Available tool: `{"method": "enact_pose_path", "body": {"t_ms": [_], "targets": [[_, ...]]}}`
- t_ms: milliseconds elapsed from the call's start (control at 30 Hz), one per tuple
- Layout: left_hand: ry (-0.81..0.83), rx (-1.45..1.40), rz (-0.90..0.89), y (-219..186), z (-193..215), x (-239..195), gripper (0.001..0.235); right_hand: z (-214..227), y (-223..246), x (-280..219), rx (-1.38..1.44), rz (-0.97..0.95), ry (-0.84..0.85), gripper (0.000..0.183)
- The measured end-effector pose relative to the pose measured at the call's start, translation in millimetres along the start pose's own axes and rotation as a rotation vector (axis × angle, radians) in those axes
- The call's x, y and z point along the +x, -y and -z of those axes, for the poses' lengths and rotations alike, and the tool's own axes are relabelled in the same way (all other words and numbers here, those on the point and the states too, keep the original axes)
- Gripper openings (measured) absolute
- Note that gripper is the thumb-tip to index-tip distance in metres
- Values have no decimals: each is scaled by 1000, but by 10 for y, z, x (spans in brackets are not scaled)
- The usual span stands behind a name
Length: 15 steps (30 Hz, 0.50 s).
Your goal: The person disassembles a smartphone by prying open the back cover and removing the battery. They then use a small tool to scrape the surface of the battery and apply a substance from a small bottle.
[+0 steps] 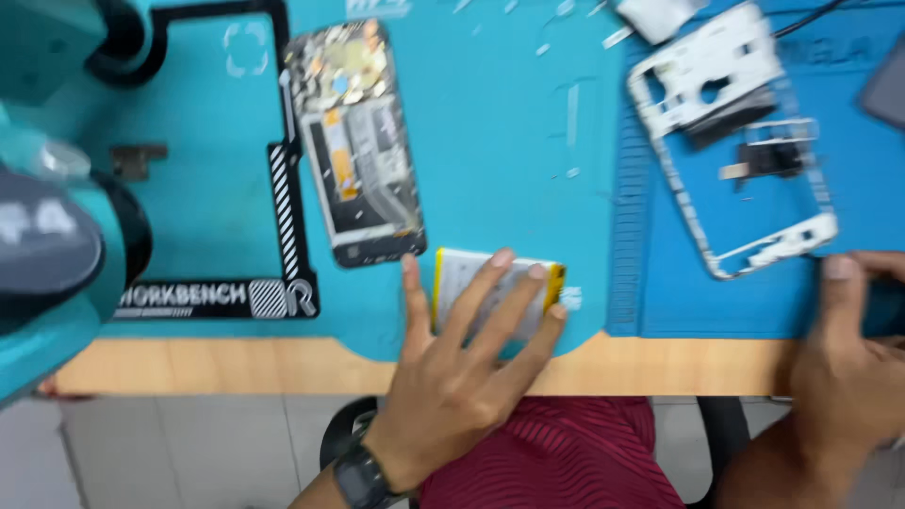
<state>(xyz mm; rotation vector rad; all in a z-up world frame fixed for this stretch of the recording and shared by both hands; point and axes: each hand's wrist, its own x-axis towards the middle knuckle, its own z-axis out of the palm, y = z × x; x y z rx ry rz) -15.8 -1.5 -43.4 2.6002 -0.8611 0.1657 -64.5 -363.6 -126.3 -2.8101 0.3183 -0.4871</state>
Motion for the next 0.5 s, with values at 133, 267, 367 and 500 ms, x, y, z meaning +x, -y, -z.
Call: {"method": "enact_pose_path", "body": {"t_ms": [133, 267, 367, 500], "targets": [[190, -10, -97, 249, 168, 240, 62, 275, 572, 461, 212, 27, -159, 8], [238, 15, -244, 426, 76, 300, 54, 412, 540, 461, 335, -75, -295, 5], [240, 44, -317, 472, 19, 271, 54, 630, 389, 492, 343, -9, -346, 7], [285, 186, -403, 478, -60, 212, 85, 824, -55, 707, 8, 100, -242, 18]]}}
